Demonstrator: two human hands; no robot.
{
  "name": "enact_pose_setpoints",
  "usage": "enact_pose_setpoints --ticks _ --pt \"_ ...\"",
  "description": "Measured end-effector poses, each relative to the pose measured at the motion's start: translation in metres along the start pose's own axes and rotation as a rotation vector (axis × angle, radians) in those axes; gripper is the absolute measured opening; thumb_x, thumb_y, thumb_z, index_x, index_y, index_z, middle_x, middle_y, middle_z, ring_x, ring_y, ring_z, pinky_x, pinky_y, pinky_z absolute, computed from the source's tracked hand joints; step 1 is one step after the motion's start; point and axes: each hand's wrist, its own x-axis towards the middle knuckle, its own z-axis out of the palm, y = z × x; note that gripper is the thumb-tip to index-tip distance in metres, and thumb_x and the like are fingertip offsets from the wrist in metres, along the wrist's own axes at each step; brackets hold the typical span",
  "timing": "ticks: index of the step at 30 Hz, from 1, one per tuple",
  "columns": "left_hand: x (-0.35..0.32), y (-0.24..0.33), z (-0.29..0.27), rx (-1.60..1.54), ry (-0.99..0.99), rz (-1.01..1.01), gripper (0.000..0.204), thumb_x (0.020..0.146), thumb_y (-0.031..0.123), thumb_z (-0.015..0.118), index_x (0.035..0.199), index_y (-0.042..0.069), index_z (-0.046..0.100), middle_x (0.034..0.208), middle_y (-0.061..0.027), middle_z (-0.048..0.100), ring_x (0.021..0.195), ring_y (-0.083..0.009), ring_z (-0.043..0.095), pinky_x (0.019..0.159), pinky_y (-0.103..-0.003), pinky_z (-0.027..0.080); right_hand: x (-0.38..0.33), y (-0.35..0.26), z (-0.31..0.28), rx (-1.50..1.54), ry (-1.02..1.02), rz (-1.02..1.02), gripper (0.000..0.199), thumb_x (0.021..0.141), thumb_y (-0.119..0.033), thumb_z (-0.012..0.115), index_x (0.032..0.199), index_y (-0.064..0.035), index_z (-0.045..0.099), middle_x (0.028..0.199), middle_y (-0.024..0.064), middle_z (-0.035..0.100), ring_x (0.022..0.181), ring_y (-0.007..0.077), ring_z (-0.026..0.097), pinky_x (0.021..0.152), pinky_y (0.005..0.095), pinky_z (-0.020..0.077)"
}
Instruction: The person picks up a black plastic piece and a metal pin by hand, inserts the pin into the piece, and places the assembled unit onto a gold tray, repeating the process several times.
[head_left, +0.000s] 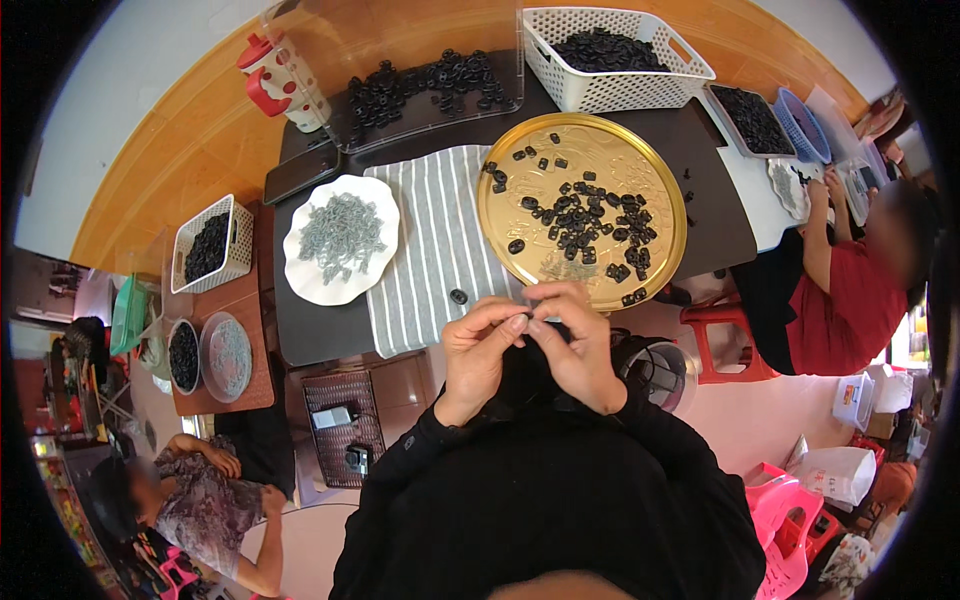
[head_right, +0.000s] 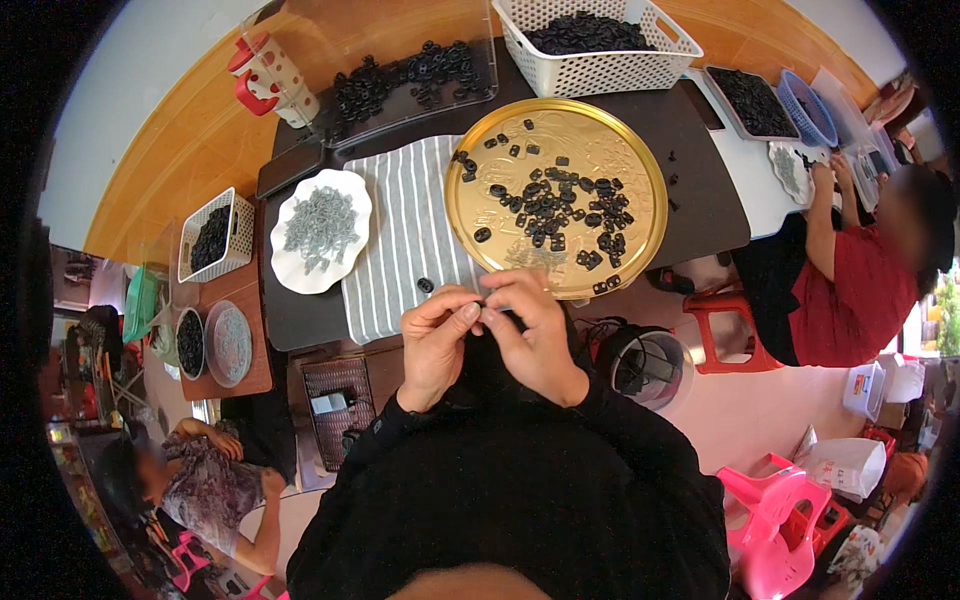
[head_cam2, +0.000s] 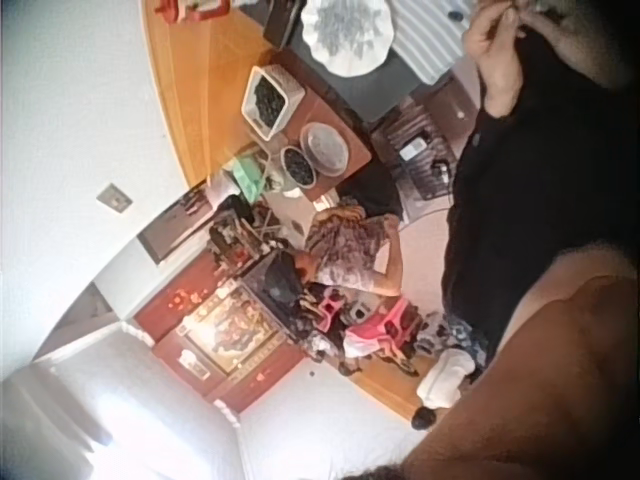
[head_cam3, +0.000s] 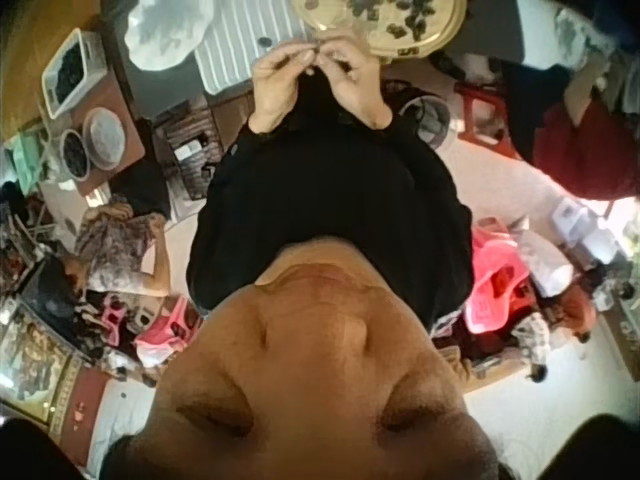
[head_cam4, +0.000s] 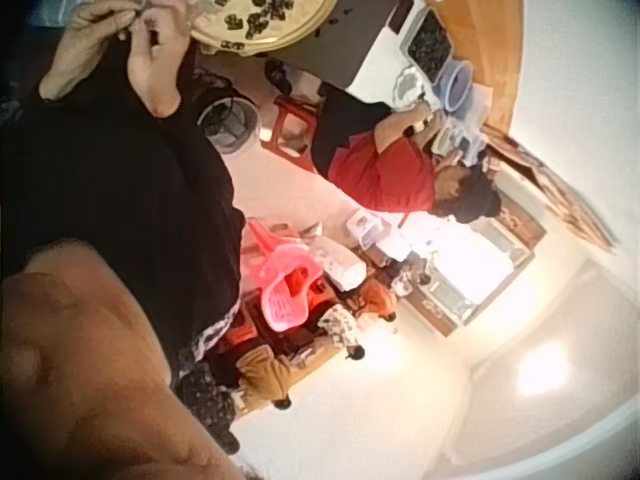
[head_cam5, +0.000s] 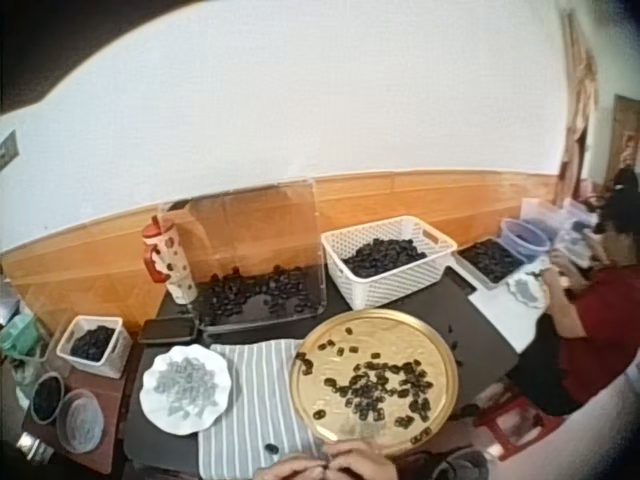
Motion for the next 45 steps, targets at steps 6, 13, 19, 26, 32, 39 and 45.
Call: enact_pose_setpoints --ticks 6,13,19,26,32,39,45 --pt "-0.006 0.009 -0.008 0.08 0.069 -0.077 0.013 0.091 0.002 0.059 0.101 -0.004 0.065 0.093 -0.0112 0.065 0.066 -0.0129 0.06 0.052 -0.021 0.047 0.023 0.008 -0.034 -0.409 0.039 -0.277 0.012 0.073 0.007 0.063 0.082 -0.0007 0.058 0.086 0.0132 0.062 0.079 0.0317 0.058 0.067 0.0371 0.045" --pt "-0.001 0.012 -0.012 0.255 0.071 0.031 0.017 0.089 -0.004 0.057 0.104 -0.004 0.066 0.087 -0.0076 0.058 0.07 -0.0122 0.06 0.056 -0.021 0.047 0.041 0.014 -0.053 -0.548 -0.103 -0.27 0.013 0.07 0.007 0.058 0.079 -0.0019 0.055 0.076 0.0122 0.057 0.073 0.0321 0.055 0.063 0.0386 0.0427" --pt "-0.003 0.011 -0.017 0.28 0.059 0.02 0.019 0.089 -0.006 0.057 0.106 -0.004 0.065 0.087 -0.0065 0.057 0.071 -0.0114 0.059 0.057 -0.021 0.047 0.044 0.012 -0.048 -0.705 -0.251 -0.344 0.014 0.067 0.006 0.057 0.077 -0.003 0.051 0.071 0.0116 0.053 0.07 0.031 0.053 0.062 0.0403 0.0416" --pt "-0.006 0.012 -0.018 0.218 0.133 -0.135 0.014 0.087 -0.003 0.062 0.101 -0.002 0.065 0.083 -0.0014 0.059 0.068 -0.0078 0.058 0.055 -0.019 0.045 0.05 0.001 -0.048 -0.869 -0.455 -0.464 0.011 0.071 -0.002 0.058 0.079 -0.0033 0.051 0.073 0.0108 0.054 0.072 0.0287 0.055 0.066 0.0375 0.0442" --pt "-0.006 0.012 -0.016 0.26 0.104 -0.106 0.013 0.087 -0.002 0.063 0.1 -0.001 0.065 0.082 -0.0008 0.06 0.068 -0.0067 0.058 0.055 -0.019 0.046 0.053 -0.003 -0.043 -1.036 -0.613 -0.534 0.01 0.074 -0.009 0.056 0.081 -0.0034 0.051 0.073 0.0093 0.055 0.075 0.0257 0.057 0.067 0.0357 0.0457" --pt "-0.007 0.009 -0.013 0.253 0.095 -0.078 0.014 0.087 -0.001 0.064 0.101 -0.002 0.065 0.081 -0.002 0.061 0.068 -0.0079 0.059 0.055 -0.019 0.045 0.06 0.019 -0.057 -0.841 -0.561 -0.424 0.017 0.072 -0.004 0.056 0.088 0.0004 0.055 0.08 0.0138 0.05 0.076 0.0311 0.055 0.067 0.0393 0.0463" --pt "-0.006 0.009 -0.009 0.283 0.074 -0.093 0.014 0.088 0.0 0.063 0.102 -0.001 0.065 0.081 -0.002 0.062 0.068 -0.0074 0.059 0.055 -0.019 0.045 0.055 0.023 -0.062 -0.508 -0.417 -0.242 0.016 0.077 0.005 0.053 0.093 0.0003 0.056 0.083 0.0152 0.05 0.076 0.0332 0.055 0.065 0.0363 0.0447"
